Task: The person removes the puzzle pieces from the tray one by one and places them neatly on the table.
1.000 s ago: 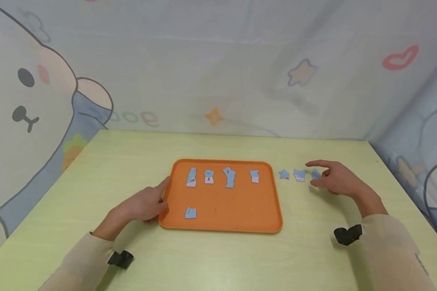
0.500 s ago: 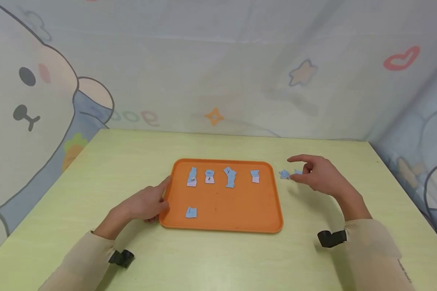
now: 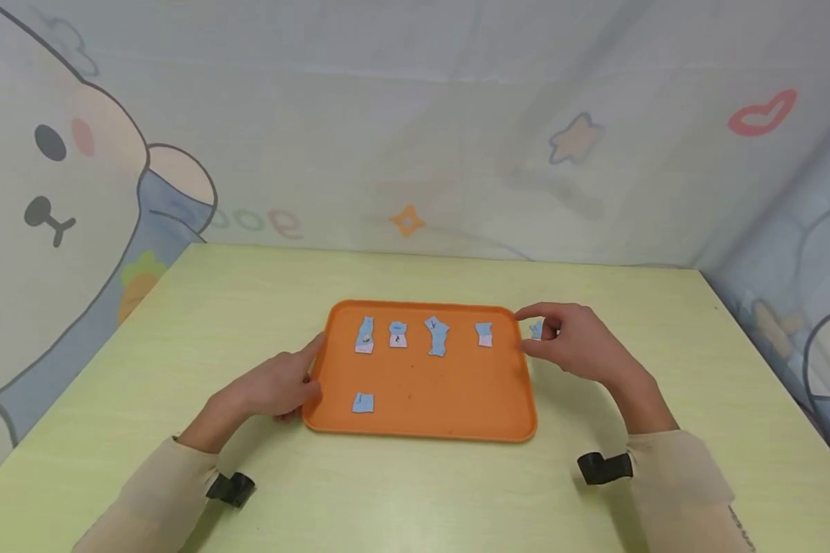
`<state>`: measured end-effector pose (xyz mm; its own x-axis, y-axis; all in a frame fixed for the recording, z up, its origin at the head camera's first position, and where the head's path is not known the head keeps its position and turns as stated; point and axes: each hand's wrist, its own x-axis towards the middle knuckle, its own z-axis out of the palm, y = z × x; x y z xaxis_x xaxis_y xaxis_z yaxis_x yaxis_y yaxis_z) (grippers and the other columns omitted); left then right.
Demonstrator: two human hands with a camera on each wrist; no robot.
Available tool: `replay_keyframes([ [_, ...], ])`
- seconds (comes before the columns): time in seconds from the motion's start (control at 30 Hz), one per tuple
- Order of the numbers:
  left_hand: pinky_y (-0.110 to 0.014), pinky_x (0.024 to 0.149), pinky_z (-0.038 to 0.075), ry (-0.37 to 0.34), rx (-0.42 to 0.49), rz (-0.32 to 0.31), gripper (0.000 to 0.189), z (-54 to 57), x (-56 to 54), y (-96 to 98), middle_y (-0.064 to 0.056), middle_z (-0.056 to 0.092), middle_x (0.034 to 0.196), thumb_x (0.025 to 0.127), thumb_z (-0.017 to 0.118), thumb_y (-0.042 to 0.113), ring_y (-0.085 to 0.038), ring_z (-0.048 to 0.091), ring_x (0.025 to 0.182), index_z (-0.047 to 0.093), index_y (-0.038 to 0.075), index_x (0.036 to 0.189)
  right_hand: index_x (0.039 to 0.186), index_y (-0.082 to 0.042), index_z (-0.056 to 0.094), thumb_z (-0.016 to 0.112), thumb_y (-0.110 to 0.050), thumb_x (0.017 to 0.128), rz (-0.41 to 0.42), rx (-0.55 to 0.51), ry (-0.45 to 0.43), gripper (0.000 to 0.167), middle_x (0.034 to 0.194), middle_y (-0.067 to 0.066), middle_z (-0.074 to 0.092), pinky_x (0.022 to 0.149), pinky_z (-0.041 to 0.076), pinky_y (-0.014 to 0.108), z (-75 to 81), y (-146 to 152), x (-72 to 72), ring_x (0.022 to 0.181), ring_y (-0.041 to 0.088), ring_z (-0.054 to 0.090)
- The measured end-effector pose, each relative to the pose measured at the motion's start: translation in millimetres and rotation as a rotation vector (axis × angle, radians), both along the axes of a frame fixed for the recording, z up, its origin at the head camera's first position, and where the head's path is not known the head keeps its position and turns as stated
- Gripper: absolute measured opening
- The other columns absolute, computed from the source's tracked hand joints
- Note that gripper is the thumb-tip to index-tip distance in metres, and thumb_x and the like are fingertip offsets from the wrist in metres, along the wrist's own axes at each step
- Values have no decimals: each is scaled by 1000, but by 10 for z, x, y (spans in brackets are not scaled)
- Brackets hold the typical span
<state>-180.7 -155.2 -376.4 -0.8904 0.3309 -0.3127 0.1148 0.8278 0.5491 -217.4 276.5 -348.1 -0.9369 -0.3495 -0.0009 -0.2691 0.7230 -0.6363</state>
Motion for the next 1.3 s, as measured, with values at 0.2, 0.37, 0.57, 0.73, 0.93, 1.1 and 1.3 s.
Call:
replay_keyframes([
  [0.2, -27, 50, 43, -5, -5, 3, 82, 13, 10, 0, -3, 55, 60, 98, 48, 6, -15, 50, 48, 6, -1, 168, 126, -9, 74, 77, -20, 94, -4, -17, -13, 34, 73, 3, 55, 53, 43, 27, -52, -152, 26, 50, 11, 45],
  [0.37, -28, 50, 45, -3, -7, -8, 80, 2, -18, 1, -5, 57, 62, 97, 48, 5, -16, 51, 48, 9, 0, 167, 123, -9, 75, 80, -20, 92, 25, -36, -11, 34, 72, 1, 54, 52, 41, 27, -103, -291, 71, 51, 10, 45],
  [0.57, -28, 50, 44, 0, -14, -12, 81, 0, -26, -5, -4, 56, 61, 97, 48, 6, -16, 51, 48, 8, 0, 168, 121, -8, 76, 81, -18, 91, 79, -23, 19, 31, 73, 0, 58, 56, 41, 26, -108, -460, 116, 60, 12, 49],
  [0.73, -28, 50, 43, -11, -14, -7, 81, 6, -24, 0, -4, 55, 61, 98, 48, 6, -16, 50, 48, 8, 0, 168, 121, -8, 77, 81, -17, 91, 102, -15, 29, 32, 73, -1, 58, 58, 43, 26, -129, -589, 134, 63, 13, 52],
  [0.93, -27, 50, 42, -1, -20, -22, 75, 15, -40, 19, -3, 55, 61, 98, 48, 7, -15, 50, 48, 13, -1, 165, 120, -9, 77, 81, -17, 90, 130, -10, 33, 31, 71, -2, 57, 57, 42, 26, -158, -718, 144, 61, 13, 51],
  [1.1, -27, 50, 44, 0, -40, -18, 81, 12, -43, 9, -3, 55, 62, 99, 48, 8, -15, 51, 48, 7, -1, 168, 118, -11, 78, 81, -18, 91, 171, -25, 20, 29, 70, -2, 56, 57, 41, 26, -195, -854, 155, 60, 13, 50],
  [1.3, -27, 50, 43, -10, -37, -11, 81, 3, -37, 3, -3, 55, 62, 99, 48, 8, -15, 50, 48, 6, 0, 168, 118, -10, 78, 80, -18, 90, 232, -11, 23, 29, 67, -6, 54, 58, 40, 24, -262, -1025, 201, 60, 9, 47],
])
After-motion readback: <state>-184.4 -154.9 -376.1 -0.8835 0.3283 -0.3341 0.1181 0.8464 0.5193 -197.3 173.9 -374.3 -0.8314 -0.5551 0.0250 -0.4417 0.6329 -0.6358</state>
